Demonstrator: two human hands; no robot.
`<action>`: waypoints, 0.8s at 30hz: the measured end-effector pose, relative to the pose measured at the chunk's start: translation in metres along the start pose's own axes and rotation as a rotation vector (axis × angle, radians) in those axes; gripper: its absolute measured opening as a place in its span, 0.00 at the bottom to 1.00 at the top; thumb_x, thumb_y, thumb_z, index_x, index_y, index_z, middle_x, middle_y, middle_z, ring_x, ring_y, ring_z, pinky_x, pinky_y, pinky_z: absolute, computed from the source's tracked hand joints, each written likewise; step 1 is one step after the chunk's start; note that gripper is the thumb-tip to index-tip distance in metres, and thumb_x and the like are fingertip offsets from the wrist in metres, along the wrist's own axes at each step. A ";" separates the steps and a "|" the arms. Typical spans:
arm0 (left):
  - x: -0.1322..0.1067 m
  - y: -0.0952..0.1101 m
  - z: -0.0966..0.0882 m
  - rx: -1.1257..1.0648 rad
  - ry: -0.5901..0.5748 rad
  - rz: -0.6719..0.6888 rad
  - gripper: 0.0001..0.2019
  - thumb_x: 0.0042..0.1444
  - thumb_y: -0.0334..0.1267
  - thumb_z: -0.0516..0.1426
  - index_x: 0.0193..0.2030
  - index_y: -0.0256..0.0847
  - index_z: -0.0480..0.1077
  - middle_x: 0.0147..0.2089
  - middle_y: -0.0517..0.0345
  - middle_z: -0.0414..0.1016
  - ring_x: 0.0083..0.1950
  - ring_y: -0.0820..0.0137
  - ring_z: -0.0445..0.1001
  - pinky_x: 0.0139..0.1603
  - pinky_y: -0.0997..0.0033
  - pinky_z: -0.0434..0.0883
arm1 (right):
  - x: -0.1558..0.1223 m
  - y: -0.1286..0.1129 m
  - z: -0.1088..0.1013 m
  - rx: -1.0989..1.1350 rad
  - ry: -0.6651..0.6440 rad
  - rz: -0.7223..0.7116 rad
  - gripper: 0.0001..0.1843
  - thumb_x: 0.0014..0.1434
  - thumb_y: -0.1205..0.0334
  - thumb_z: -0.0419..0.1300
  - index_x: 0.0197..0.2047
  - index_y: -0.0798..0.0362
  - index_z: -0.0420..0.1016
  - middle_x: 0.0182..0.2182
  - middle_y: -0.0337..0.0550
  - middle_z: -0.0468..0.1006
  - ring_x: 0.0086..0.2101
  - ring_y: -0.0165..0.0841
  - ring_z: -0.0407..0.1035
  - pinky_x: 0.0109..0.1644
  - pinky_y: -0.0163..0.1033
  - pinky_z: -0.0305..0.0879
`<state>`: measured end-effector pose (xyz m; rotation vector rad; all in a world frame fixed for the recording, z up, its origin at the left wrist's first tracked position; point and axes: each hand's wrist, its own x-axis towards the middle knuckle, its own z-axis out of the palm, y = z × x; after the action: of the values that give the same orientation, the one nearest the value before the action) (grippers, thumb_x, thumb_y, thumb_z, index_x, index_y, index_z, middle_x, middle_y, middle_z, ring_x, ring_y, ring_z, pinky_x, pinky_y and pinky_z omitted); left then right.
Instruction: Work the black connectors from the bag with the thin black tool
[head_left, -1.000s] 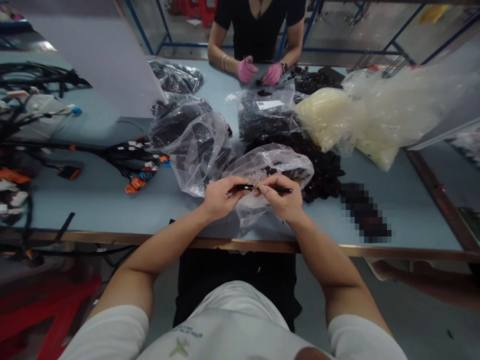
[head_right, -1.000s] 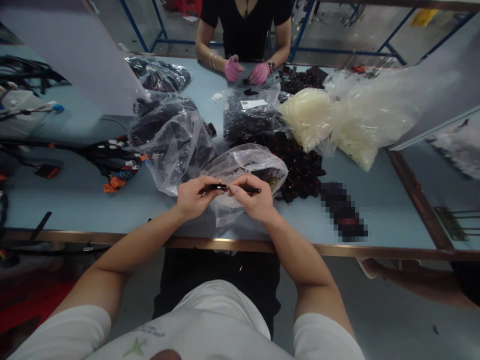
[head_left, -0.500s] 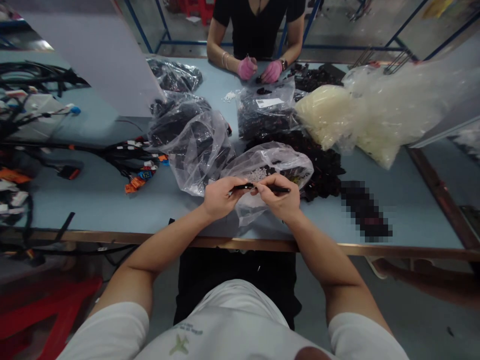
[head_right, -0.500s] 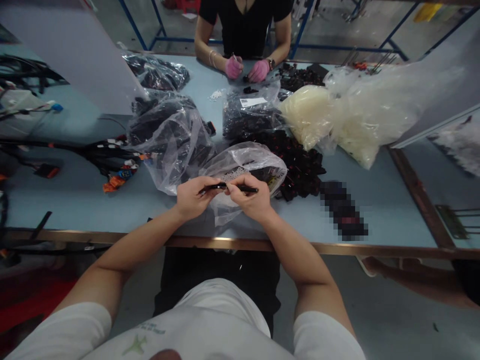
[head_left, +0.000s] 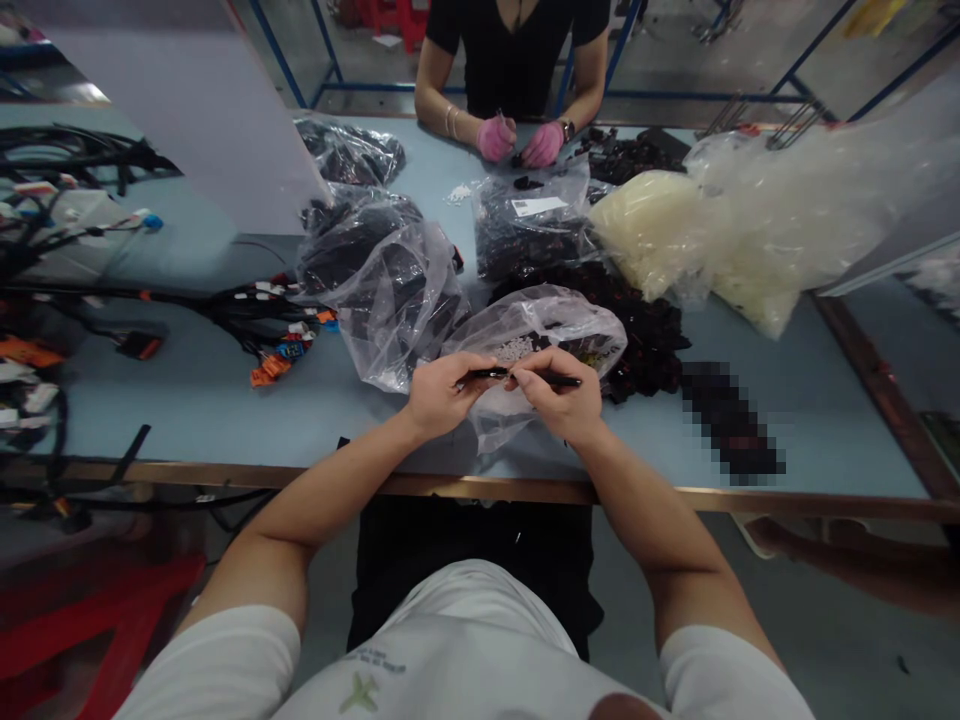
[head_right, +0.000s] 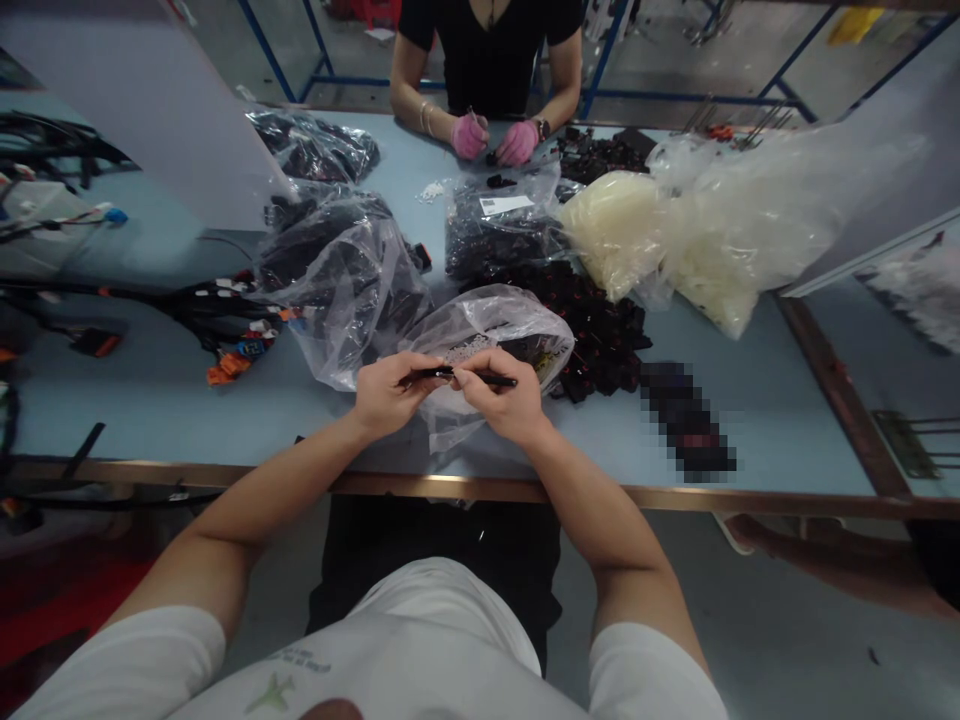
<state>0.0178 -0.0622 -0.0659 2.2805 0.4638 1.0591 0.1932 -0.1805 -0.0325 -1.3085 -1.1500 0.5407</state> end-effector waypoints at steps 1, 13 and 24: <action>0.000 0.000 0.000 0.005 -0.004 -0.004 0.10 0.69 0.45 0.65 0.50 0.42 0.83 0.45 0.52 0.89 0.44 0.66 0.89 0.47 0.70 0.85 | 0.000 0.000 0.000 -0.009 -0.002 0.006 0.05 0.62 0.58 0.68 0.33 0.46 0.82 0.27 0.38 0.86 0.27 0.33 0.76 0.31 0.39 0.72; 0.000 0.003 0.000 0.016 -0.004 0.000 0.10 0.69 0.45 0.66 0.49 0.42 0.83 0.44 0.52 0.89 0.44 0.66 0.88 0.48 0.71 0.84 | -0.001 -0.002 0.002 -0.086 -0.026 -0.046 0.06 0.61 0.63 0.65 0.31 0.48 0.79 0.27 0.37 0.84 0.27 0.32 0.76 0.35 0.39 0.74; 0.003 0.004 0.000 -0.009 0.020 0.015 0.09 0.68 0.44 0.66 0.49 0.43 0.82 0.45 0.53 0.89 0.45 0.66 0.89 0.48 0.71 0.84 | -0.001 0.001 -0.003 0.008 0.004 -0.042 0.08 0.65 0.55 0.66 0.34 0.45 0.81 0.28 0.39 0.85 0.32 0.37 0.81 0.39 0.43 0.78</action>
<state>0.0194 -0.0636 -0.0618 2.2705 0.4499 1.0894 0.1956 -0.1819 -0.0333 -1.2748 -1.1682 0.5111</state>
